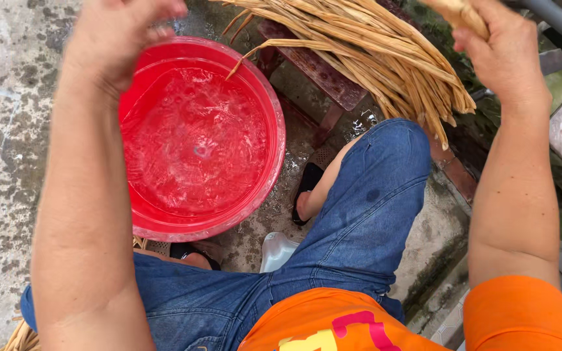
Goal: The person sits on a concrete floor and repeatedly dips bundles of dried plant strips into a red basin of water, then wrings them out and places them on a wooden board. The person also ties a bundle of strips together with a thin strip and sets it aside.
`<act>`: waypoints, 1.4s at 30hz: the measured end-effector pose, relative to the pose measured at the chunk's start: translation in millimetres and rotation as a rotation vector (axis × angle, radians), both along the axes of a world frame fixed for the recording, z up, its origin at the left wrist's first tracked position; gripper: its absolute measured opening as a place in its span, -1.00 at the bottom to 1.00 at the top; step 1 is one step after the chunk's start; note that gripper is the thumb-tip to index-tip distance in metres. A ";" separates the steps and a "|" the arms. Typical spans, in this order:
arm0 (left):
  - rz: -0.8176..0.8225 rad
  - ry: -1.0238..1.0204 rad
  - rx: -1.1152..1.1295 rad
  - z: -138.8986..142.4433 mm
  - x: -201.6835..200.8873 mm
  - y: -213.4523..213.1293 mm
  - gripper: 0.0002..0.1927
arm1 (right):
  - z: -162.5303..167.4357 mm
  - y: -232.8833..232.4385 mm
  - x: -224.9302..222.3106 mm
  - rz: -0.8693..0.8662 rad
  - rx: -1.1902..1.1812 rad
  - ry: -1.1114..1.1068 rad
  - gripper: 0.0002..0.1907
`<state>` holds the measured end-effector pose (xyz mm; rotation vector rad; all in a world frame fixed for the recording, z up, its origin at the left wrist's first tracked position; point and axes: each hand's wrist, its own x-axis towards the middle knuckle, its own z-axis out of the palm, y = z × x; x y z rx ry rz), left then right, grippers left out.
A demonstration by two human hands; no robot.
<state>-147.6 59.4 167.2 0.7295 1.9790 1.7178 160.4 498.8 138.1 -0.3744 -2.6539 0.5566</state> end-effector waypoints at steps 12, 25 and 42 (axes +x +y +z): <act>-0.024 -0.518 -0.332 -138.6 43.3 18.9 -0.52 | -82.2 93.6 7.5 -0.074 -0.097 -0.550 -0.28; -0.294 -0.802 0.032 -216.2 98.4 209.8 0.00 | -112.3 74.4 -118.6 -0.069 -0.545 -0.536 -0.12; 0.048 -0.974 0.433 -256.6 115.8 345.5 0.34 | -132.5 74.2 -132.2 -0.011 -0.530 -0.536 0.26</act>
